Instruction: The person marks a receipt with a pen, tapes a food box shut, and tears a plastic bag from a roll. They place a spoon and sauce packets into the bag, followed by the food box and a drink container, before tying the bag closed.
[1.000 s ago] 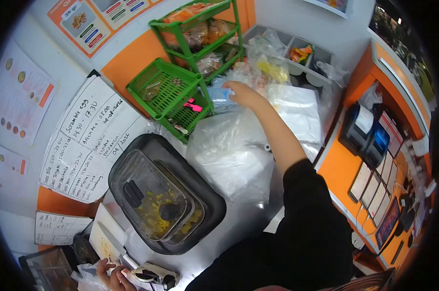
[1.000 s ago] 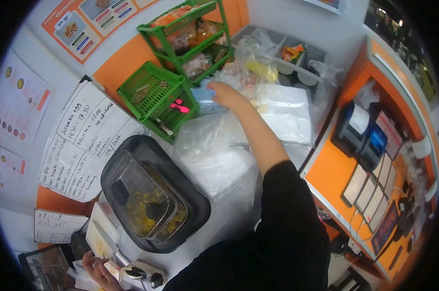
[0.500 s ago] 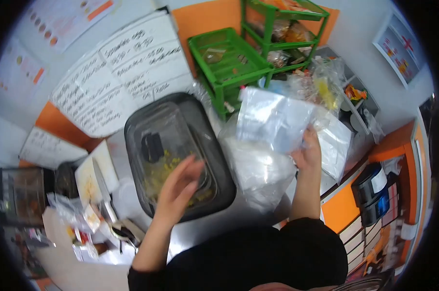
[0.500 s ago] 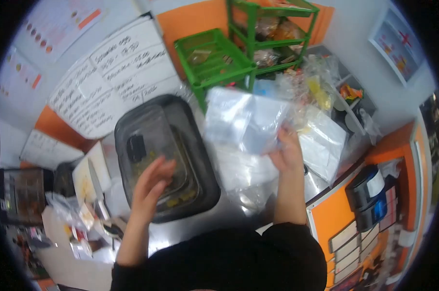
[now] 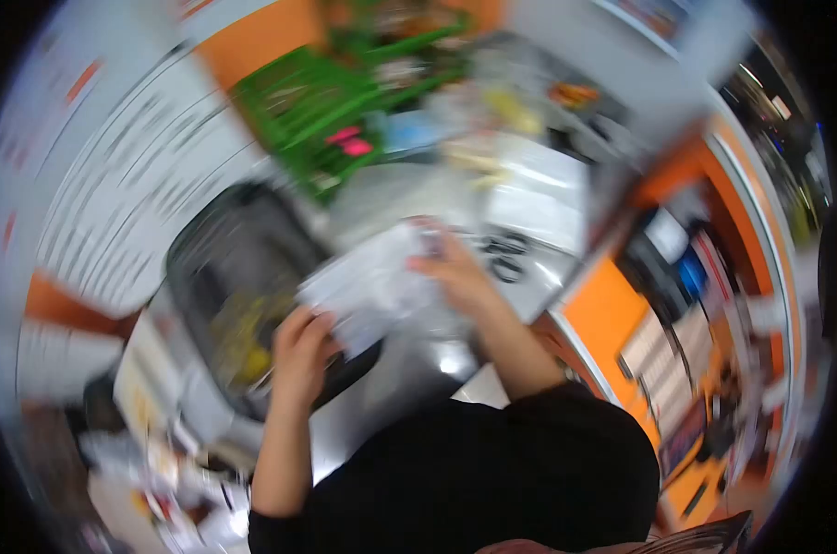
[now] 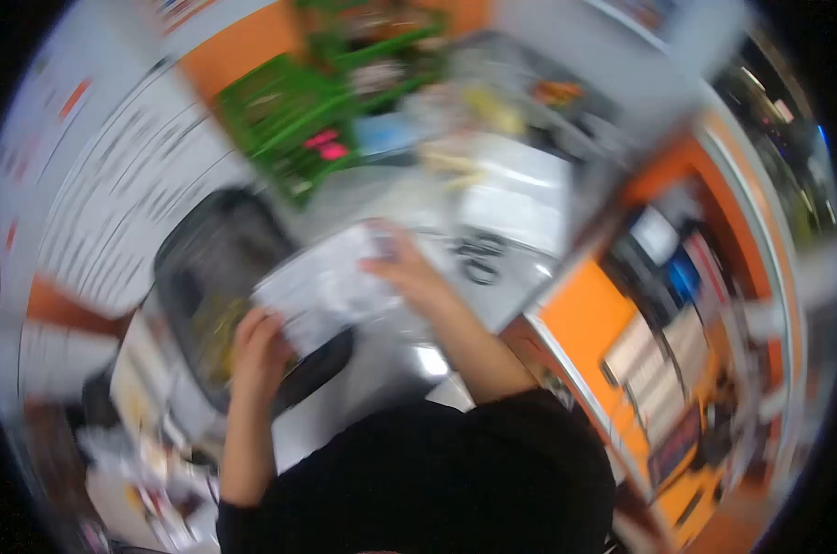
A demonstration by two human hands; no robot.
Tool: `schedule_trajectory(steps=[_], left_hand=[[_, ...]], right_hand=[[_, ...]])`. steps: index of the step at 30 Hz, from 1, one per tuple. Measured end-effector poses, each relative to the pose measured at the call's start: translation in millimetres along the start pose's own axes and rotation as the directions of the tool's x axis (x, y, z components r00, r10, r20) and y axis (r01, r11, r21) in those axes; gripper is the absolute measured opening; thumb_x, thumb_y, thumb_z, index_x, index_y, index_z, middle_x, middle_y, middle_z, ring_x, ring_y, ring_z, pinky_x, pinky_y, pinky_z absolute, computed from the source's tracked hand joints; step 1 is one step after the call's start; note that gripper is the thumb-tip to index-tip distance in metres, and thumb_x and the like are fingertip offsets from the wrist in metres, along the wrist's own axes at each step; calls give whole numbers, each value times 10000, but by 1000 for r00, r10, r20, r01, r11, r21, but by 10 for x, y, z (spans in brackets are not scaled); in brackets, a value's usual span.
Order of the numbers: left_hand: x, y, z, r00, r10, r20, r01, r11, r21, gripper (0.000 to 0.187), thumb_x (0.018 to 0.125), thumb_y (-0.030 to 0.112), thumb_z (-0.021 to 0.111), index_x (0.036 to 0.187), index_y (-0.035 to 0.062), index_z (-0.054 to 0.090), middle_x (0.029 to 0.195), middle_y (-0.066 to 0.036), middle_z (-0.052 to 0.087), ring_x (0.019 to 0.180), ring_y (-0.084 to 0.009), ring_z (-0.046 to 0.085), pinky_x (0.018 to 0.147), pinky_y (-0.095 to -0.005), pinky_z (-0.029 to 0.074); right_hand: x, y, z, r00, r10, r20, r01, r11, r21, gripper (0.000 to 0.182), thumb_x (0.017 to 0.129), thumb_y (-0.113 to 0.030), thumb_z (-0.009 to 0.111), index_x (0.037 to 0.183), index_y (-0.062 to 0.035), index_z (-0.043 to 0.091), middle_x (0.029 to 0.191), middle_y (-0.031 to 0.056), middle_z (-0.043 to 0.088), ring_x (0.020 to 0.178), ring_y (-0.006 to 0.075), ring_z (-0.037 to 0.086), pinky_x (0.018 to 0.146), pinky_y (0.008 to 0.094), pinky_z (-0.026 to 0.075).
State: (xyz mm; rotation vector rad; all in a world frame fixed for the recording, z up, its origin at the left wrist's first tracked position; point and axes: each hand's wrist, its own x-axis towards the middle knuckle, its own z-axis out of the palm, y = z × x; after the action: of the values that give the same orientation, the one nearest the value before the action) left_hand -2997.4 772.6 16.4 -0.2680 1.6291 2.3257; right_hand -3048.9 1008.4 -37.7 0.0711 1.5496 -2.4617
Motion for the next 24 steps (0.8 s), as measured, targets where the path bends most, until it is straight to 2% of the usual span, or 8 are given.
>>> schedule_trajectory(steps=[3, 9, 13, 16, 19, 20, 22, 24], left_hand=[[27, -19, 113, 995, 103, -12, -96, 957, 275, 191, 830, 119, 617, 993, 22, 594, 818, -4, 596, 701, -68, 542, 603, -206, 442], [13, 5, 442, 945, 133, 299, -213, 944, 252, 169, 828, 151, 650, 815, 73, 500, 747, 24, 495, 696, -62, 471, 654, -218, 395], [-27, -42, 724, 866, 375, 332, -429, 897, 107, 163, 875, 154, 586, 850, 85, 441, 845, -10, 465, 762, -104, 480, 726, -228, 392], [-118, 76, 861, 904, 366, 221, -397, 910, 121, 122, 892, 105, 538, 888, 71, 421, 976, -78, 510, 924, -200, 555, 796, -315, 468], [-38, 51, 1052, 905, 354, 237, -409, 878, 250, 118, 892, 78, 521, 911, 52, 407, 1023, -98, 525, 970, -211, 570, 768, -315, 518], [76, -4, 1073, 891, 326, 316, -430, 828, 360, 118, 890, 73, 522, 909, 50, 408, 1022, -93, 523, 953, -196, 567, 765, -315, 520], [310, -156, 1095, 949, 151, 275, -264, 858, 441, 98, 856, 15, 528, 850, 30, 431, 945, -75, 552, 844, -140, 551, 769, -282, 485], [504, -203, 974, 888, 229, 398, -443, 654, 612, 79, 830, -18, 526, 814, 16, 457, 874, -64, 563, 784, -125, 533, 739, -255, 465]], right_hand=[[-134, -89, -128, 993, -84, 82, 83, 996, 19, 605, 764, -89, 681, 1292, -106, 387, 1115, 60, 497, 1010, 160, 491, 861, 266, 414], [-247, 194, -583, 996, -94, -5, 94, 996, 4, 473, 790, -114, 663, 1217, -80, 462, 907, 49, 557, 777, 88, 520, 659, 214, 431], [-423, 93, -721, 976, -175, -132, 179, 984, 17, 287, 818, -73, 636, 1089, -35, 548, 816, -7, 548, 745, 56, 510, 677, 173, 416], [-450, -76, -881, 993, -98, -62, 99, 995, 5, 412, 836, -177, 635, 1208, -107, 473, 960, 36, 530, 812, 75, 500, 700, 219, 421], [-499, -155, -746, 995, -76, 69, 46, 929, 366, 589, 833, -300, 633, 1329, -227, 325, 1189, 87, 432, 999, 125, 482, 793, 318, 439], [-487, -132, -633, 992, 20, 127, -60, 944, 323, 752, 821, -360, 628, 1391, -312, 141, 1399, 120, 208, 1177, 295, 382, 825, 438, 439], [-551, 51, -423, 975, 30, 220, -111, 924, 365, 768, 825, -329, 632, 1404, -279, 131, 1405, 118, 228, 1215, 276, 350, 895, 409, 404], [-538, 297, -269, 963, -32, 268, -85, 906, 415, 755, 824, -280, 633, 1407, -236, 155, 1402, 111, 254, 1231, 245, 338, 936, 373, 380]])
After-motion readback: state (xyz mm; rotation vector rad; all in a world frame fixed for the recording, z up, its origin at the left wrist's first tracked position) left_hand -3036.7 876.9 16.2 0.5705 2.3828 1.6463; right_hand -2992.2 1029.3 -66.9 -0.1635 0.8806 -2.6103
